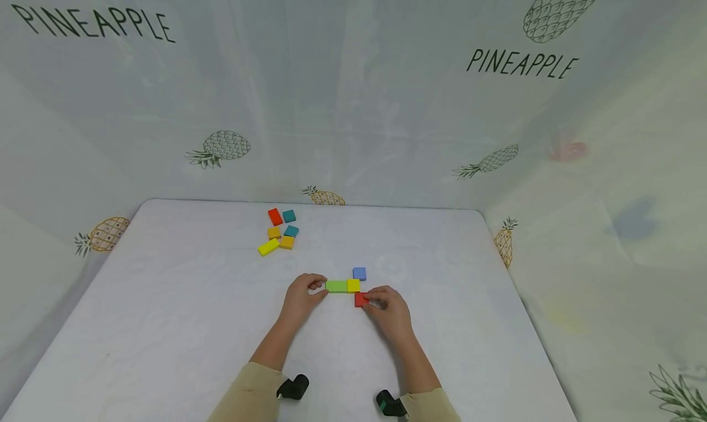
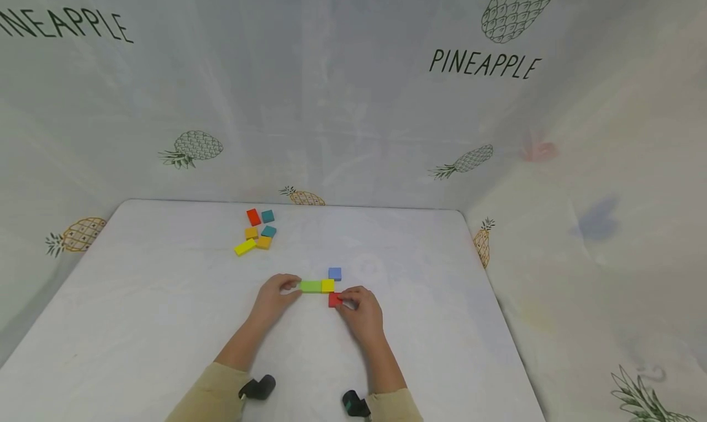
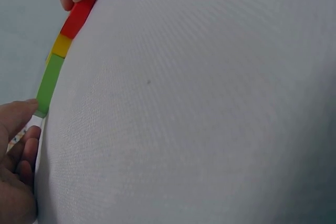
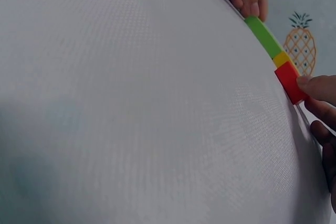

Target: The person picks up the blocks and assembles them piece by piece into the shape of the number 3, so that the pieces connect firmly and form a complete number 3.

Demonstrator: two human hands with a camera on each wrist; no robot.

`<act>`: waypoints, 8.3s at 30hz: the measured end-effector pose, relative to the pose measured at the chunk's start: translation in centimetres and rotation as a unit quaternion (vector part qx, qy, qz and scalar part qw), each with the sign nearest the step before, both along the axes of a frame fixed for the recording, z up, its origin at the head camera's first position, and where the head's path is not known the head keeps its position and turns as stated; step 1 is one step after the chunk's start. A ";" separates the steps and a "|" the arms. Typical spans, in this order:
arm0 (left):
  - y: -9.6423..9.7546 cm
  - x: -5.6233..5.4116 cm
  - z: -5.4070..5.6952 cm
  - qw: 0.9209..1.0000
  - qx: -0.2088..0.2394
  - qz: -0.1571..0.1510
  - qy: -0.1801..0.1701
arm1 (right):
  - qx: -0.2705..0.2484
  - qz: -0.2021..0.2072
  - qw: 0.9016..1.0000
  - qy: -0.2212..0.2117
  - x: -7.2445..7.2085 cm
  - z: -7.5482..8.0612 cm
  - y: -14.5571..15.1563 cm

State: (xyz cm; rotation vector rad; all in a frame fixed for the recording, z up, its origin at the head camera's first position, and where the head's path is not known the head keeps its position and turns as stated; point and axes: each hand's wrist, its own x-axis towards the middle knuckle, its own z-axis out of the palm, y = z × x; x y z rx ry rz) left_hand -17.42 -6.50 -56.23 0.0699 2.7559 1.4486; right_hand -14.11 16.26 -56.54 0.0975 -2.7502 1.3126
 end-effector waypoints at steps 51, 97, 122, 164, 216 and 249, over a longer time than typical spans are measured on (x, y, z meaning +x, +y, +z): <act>-1.7 -0.2 1.2 0.998 0.053 -0.003 -0.039 | -0.080 0.006 0.997 -0.022 -1.4 2.9 -0.7; -14.2 1.0 4.1 0.994 0.039 0.093 -0.035 | 0.030 0.128 0.988 -0.085 -14.0 2.6 -17.0; -14.5 1.2 3.0 0.993 0.045 0.101 -0.038 | 0.100 0.081 0.991 -0.041 -15.2 1.4 -18.1; -5.8 0.1 3.3 0.995 0.076 0.039 -0.054 | -0.007 0.074 0.997 0.034 -8.0 6.2 -9.7; 0.4 0.3 -0.2 0.999 -0.048 0.003 0.009 | -0.038 0.007 0.997 0.060 3.3 0.0 -1.6; 0.9 0.5 0.5 0.998 -0.048 0.032 -0.002 | 0.032 -0.007 0.999 0.021 3.6 -0.3 -1.5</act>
